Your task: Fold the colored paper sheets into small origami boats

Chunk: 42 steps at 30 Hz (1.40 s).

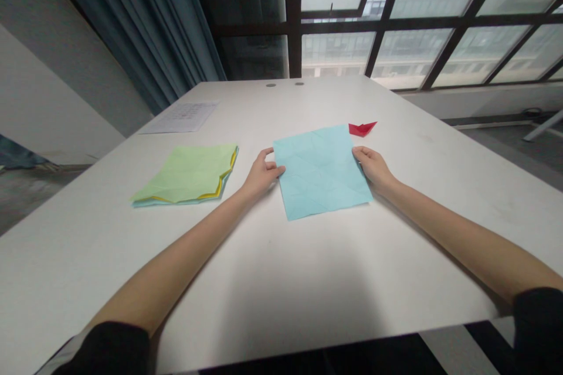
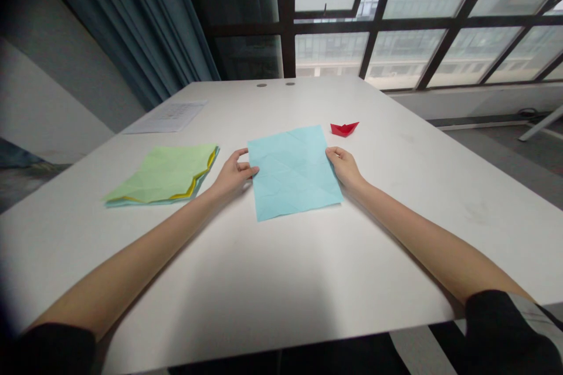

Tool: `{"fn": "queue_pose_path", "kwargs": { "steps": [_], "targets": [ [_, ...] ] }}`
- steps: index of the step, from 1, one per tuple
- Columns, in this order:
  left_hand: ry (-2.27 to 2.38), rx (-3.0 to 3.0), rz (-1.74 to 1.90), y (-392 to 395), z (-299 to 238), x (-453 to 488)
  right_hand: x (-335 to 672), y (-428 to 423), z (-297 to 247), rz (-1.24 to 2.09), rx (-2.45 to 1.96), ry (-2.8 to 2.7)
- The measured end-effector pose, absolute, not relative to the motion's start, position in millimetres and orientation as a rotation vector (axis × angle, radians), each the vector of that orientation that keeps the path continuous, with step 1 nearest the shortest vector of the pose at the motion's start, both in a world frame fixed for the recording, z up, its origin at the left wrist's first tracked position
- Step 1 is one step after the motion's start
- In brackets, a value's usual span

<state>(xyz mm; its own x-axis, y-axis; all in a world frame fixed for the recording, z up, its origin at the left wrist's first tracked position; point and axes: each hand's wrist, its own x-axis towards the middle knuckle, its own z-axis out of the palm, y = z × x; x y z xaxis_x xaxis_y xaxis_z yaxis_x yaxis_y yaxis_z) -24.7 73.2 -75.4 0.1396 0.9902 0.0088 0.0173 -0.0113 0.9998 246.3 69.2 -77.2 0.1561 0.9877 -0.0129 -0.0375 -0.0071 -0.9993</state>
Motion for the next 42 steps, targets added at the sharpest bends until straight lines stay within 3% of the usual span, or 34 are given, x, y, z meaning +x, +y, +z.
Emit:
{"fn": "queue_pose_path", "kwargs": {
  "steps": [10, 22, 42],
  "targets": [
    [1.145, 1.332, 1.284, 74, -70, -29, 245, 66, -75, 1.227, -1.220, -1.080],
    [1.049, 1.417, 0.965, 70, -71, -27, 246, 67, -77, 1.188, -1.179, -1.256],
    [0.992, 1.156, 1.016, 68, -71, -21, 241, 61, -73, 1.337, -1.066, -1.114]
  ]
}}
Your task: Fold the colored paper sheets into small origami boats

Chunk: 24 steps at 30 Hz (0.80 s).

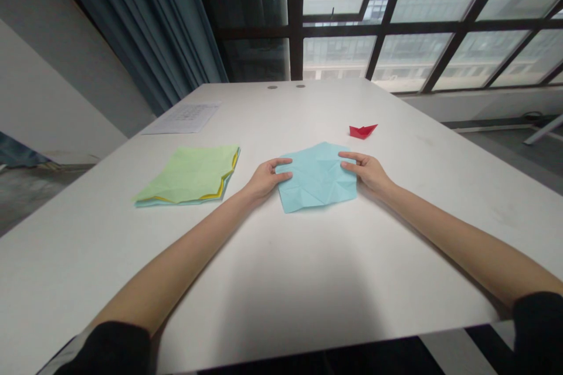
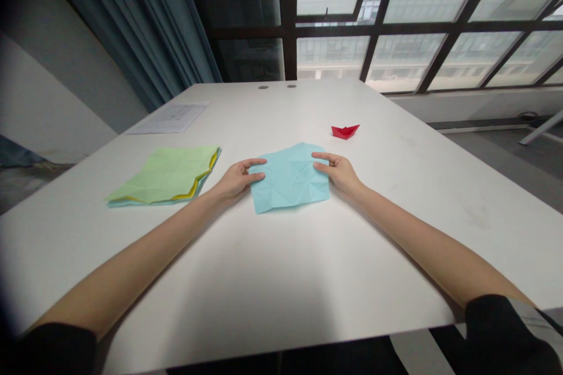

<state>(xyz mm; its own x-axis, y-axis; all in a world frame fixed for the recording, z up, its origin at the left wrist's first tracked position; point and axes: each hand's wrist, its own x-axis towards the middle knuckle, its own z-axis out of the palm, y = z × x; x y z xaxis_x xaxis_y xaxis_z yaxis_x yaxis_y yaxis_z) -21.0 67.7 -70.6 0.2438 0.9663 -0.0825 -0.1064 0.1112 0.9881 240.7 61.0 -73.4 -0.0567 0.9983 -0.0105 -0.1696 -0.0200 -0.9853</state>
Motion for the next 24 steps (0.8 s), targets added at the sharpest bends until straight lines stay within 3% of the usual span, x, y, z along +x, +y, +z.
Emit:
{"fn": "queue_pose_path", "kwargs": {
  "steps": [12, 16, 20, 24],
  "targets": [
    [0.996, 1.123, 1.071, 63, -69, -15, 236, 58, -75, 1.226, -1.098, -1.228],
    [1.016, 1.320, 1.099, 62, -68, -13, 233, 59, -75, 1.224, -1.067, -1.260],
    [1.114, 1.579, 1.138, 60, -63, -13, 235, 62, -79, 0.982, -1.069, -1.384],
    [1.038, 1.644, 1.055, 56, -59, -14, 236, 63, -80, 1.011, -1.014, -1.412]
  ]
}}
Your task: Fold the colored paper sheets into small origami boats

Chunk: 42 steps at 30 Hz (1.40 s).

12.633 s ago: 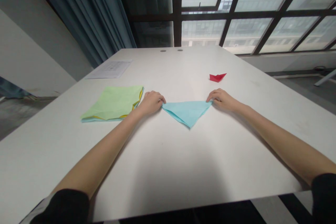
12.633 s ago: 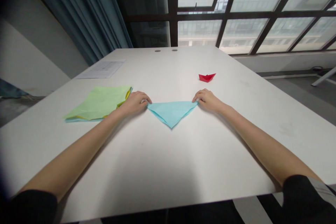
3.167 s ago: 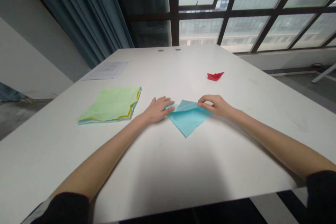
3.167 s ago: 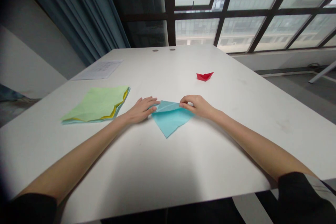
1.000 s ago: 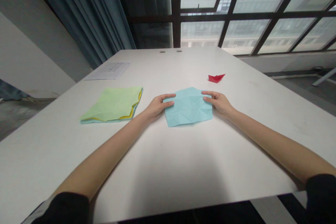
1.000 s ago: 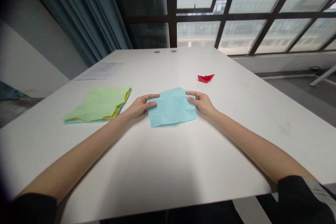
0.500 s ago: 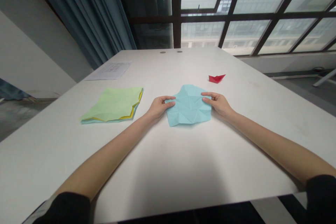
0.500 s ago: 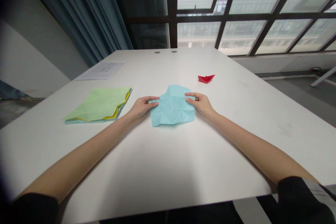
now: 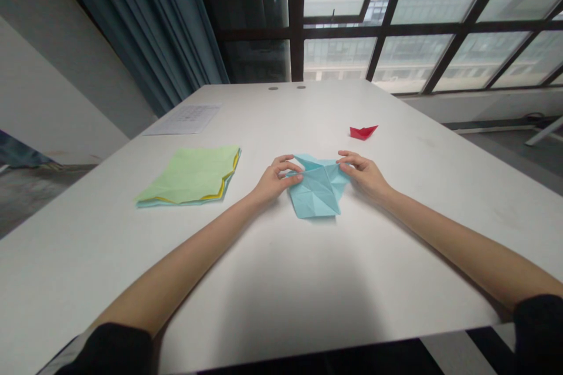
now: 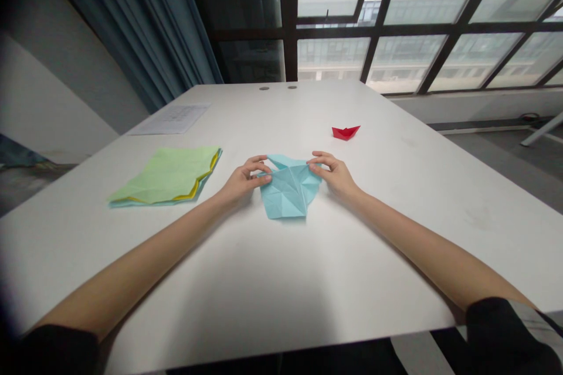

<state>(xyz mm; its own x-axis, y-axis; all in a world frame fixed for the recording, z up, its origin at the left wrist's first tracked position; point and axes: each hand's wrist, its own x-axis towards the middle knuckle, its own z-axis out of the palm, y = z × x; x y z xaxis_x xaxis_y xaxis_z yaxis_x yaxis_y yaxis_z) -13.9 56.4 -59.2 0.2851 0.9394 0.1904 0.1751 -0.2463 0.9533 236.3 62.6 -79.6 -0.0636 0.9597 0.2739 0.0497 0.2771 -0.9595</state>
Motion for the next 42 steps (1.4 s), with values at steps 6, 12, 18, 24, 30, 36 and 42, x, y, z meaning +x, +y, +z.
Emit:
{"fn": "queue_pose_path", "kwargs": {
  "steps": [6, 12, 18, 24, 30, 36, 42],
  "targets": [
    [0.891, 1.887, 1.047, 51, -50, -14, 228, 55, -70, 1.088, -0.958, -1.334],
    [0.757, 1.874, 1.106, 47, -38, -11, 223, 49, -67, 1.209, -0.886, -1.265],
    [0.834, 1.765, 1.090, 44, -33, -8, 221, 45, -66, 1.258, -0.872, -1.258],
    [0.935, 1.573, 1.036, 46, -40, -3, 215, 44, -66, 1.370, -1.011, -1.170],
    [1.042, 1.367, 0.907, 48, -48, 0, 215, 47, -75, 1.415, -1.095, -1.179],
    [1.002, 1.375, 0.780, 46, -49, 2, 214, 42, -71, 1.425, -1.105, -1.364],
    [1.002, 1.310, 0.830, 45, -47, 4, 210, 37, -69, 1.432, -1.045, -1.383]
  ]
}}
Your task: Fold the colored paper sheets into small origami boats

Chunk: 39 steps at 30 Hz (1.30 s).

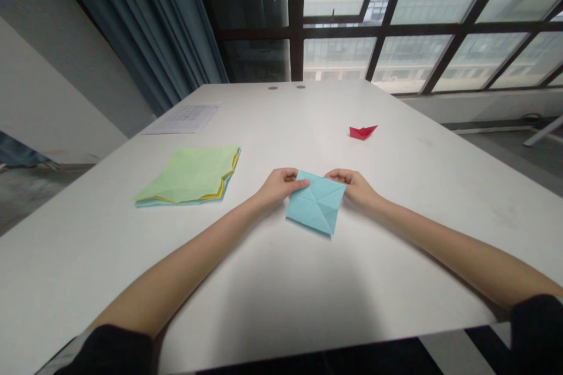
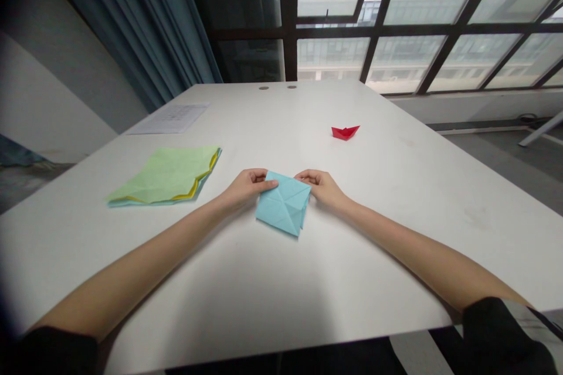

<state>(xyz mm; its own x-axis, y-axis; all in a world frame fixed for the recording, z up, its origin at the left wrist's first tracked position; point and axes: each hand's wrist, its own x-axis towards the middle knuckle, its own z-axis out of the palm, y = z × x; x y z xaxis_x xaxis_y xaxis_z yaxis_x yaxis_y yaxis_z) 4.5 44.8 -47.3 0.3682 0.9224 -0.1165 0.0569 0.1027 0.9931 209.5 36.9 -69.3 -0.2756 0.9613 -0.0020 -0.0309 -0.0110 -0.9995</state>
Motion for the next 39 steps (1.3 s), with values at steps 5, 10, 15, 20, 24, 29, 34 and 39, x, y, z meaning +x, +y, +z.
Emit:
{"fn": "queue_pose_path", "kwargs": {
  "steps": [5, 10, 15, 20, 24, 29, 34, 39],
  "targets": [
    [1.060, 1.274, 1.019, 45, -47, 5, 209, 38, -70, 1.540, -1.009, -1.263],
    [1.056, 1.221, 1.186, 48, -51, 4, 212, 39, -73, 1.638, -0.944, -1.295],
    [1.036, 1.206, 1.223, 49, -53, 6, 208, 36, -76, 1.633, -0.942, -1.393],
    [1.133, 1.207, 1.183, 49, -53, 5, 209, 37, -77, 1.554, -0.997, -1.308],
    [1.221, 1.279, 1.045, 48, -52, 4, 212, 42, -74, 1.454, -1.033, -1.167],
    [1.261, 1.552, 0.808, 42, -53, 5, 219, 46, -72, 1.335, -1.046, -1.146],
    [1.364, 2.025, 1.047, 37, -56, 1, 225, 49, -72, 1.298, -1.117, -1.300],
    [1.062, 2.590, 0.824, 31, -60, -2, 227, 50, -75, 1.226, -1.175, -1.510]
  ]
}}
